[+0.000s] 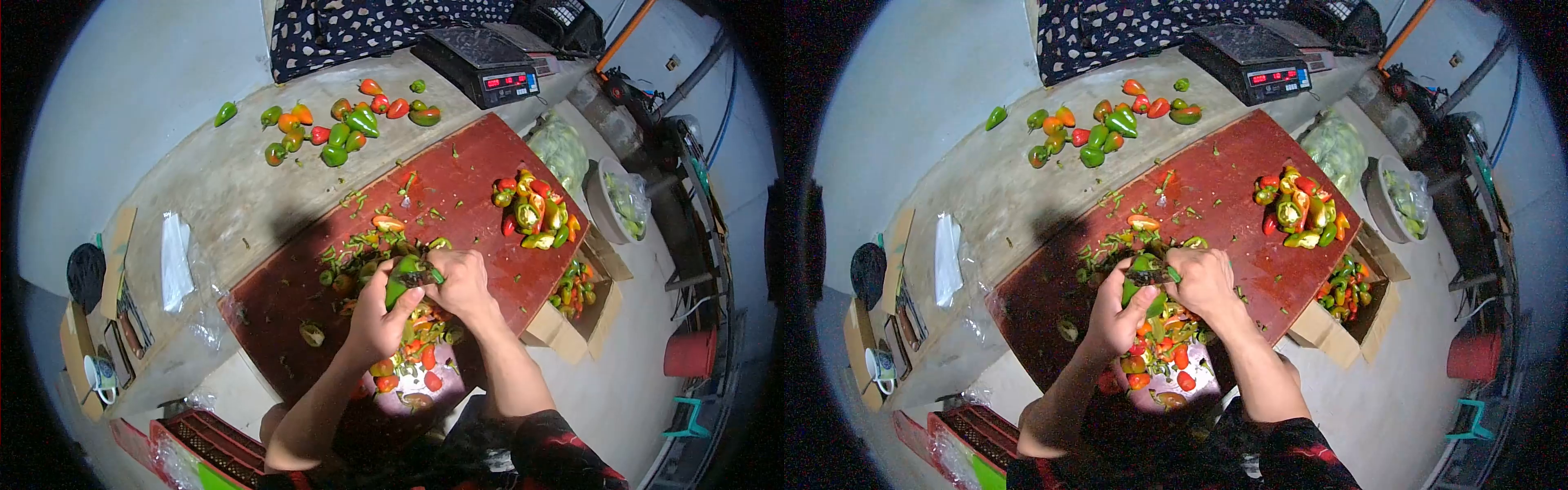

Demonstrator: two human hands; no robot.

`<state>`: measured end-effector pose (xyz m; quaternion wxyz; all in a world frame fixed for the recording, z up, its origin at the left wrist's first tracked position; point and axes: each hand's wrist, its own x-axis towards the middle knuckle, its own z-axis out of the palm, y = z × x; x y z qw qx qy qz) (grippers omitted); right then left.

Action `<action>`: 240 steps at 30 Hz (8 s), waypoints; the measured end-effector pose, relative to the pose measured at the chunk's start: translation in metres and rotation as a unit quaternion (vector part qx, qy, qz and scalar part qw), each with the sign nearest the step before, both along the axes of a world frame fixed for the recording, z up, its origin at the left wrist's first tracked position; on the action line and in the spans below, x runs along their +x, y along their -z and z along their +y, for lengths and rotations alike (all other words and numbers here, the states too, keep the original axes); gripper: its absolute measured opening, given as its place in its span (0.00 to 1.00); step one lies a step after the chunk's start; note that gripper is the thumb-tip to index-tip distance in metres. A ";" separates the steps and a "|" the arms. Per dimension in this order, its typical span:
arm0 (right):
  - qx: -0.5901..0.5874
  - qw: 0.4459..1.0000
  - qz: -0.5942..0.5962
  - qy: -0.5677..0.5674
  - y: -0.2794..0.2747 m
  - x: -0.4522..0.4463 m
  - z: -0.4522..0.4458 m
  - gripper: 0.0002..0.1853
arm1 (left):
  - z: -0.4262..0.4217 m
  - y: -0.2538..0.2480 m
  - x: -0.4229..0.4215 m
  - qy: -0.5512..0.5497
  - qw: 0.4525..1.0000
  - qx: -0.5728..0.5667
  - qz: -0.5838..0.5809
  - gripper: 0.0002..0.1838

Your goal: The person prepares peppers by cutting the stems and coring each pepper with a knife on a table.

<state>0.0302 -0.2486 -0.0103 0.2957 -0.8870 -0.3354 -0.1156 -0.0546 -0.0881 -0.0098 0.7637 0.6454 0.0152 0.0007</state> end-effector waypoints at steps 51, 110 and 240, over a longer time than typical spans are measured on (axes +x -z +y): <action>0.248 0.824 -0.085 0.503 -0.041 0.048 -0.194 0.24 | -0.012 -0.009 0.003 -0.022 0.999 -0.017 0.044 0.38; 0.230 0.911 0.052 0.339 -0.036 0.060 -0.128 0.18 | 0.033 0.039 0.294 -0.094 0.687 0.712 -0.115 0.32; 0.017 0.999 0.027 0.020 0.003 -0.032 0.023 0.09 | 0.013 0.010 -0.012 -0.226 0.923 0.194 -0.244 0.27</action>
